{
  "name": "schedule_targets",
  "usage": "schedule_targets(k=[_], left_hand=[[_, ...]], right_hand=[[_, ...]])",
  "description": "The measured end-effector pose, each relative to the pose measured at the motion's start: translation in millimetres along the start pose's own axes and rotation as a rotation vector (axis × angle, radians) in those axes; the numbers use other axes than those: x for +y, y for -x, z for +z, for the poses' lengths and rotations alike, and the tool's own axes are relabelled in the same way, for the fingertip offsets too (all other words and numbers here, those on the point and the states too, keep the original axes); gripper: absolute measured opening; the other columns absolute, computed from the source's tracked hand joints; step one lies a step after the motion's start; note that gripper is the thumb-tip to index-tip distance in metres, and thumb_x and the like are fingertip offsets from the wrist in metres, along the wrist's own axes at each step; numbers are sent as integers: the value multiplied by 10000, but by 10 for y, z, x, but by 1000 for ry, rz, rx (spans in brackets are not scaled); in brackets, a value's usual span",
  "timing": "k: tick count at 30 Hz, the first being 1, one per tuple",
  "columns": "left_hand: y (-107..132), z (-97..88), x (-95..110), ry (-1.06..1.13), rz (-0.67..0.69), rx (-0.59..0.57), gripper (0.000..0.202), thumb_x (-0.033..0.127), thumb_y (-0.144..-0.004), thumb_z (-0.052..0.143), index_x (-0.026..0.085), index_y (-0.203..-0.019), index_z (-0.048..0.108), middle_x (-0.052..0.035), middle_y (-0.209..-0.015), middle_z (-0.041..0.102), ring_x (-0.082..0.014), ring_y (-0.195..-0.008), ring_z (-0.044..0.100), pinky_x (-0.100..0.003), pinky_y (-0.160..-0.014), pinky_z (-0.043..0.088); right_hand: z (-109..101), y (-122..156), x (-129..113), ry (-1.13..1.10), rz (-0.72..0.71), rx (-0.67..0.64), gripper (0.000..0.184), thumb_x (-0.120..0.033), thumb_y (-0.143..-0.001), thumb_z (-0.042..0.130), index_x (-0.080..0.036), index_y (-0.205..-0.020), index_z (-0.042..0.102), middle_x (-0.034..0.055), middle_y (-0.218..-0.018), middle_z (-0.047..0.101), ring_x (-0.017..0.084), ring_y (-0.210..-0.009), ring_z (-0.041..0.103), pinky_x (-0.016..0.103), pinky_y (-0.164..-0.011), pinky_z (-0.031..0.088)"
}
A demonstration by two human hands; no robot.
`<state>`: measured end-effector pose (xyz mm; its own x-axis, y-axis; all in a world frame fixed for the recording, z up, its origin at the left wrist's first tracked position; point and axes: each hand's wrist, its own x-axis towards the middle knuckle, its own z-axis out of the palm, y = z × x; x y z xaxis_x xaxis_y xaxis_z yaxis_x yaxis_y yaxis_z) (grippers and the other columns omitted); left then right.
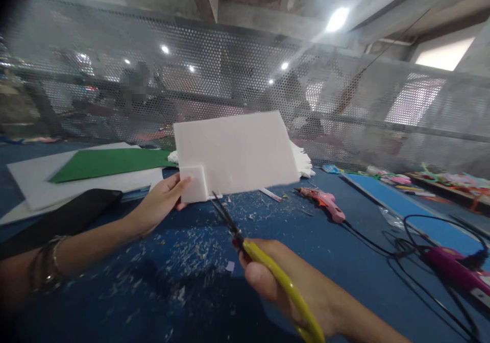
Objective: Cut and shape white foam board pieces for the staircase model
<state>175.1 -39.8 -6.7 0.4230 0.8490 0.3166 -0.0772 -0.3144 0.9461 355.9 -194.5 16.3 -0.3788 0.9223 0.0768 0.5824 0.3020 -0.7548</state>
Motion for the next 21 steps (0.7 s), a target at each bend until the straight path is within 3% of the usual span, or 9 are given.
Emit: schedule_targets(k=[4, 8, 15, 21], left_hand=[[-46, -108, 47, -212, 74, -51, 339, 434, -729, 467, 132, -865, 542, 22, -567, 468, -78, -433, 398, -182, -397, 316], [-57, -155, 110, -324, 153, -116, 365, 450, -771, 366, 127, -853, 515, 33, -534, 422, -84, -418, 399, -191, -398, 341], [-77, -221, 157, -384, 227, -132, 353, 473, -780, 334, 145, -813, 459, 45, -528, 386, -81, -414, 382, -174, -362, 316], [-81, -258, 202, -360, 213, -184, 349, 501, -763, 363, 164, -717, 440, 46, -516, 388, -73, -407, 366, -167, -360, 297]], right_hand=[[-129, -80, -74, 52, 32, 42, 495, -596, -794, 159, -198, -704, 439, -1, -555, 402, 131, -507, 409, 278, -475, 377], [-208, -253, -53, 69, 40, -34, 500, -567, -814, 139, -190, -675, 436, 11, -566, 445, 126, -504, 434, 284, -515, 395], [-274, -439, -23, -10, -2, -98, 513, -592, -799, 177, -168, -691, 444, -12, -519, 427, 99, -435, 421, 249, -435, 373], [-298, -473, -141, -15, 52, -95, 499, -570, -807, 150, -195, -601, 407, 6, -512, 438, 124, -483, 439, 280, -494, 397]])
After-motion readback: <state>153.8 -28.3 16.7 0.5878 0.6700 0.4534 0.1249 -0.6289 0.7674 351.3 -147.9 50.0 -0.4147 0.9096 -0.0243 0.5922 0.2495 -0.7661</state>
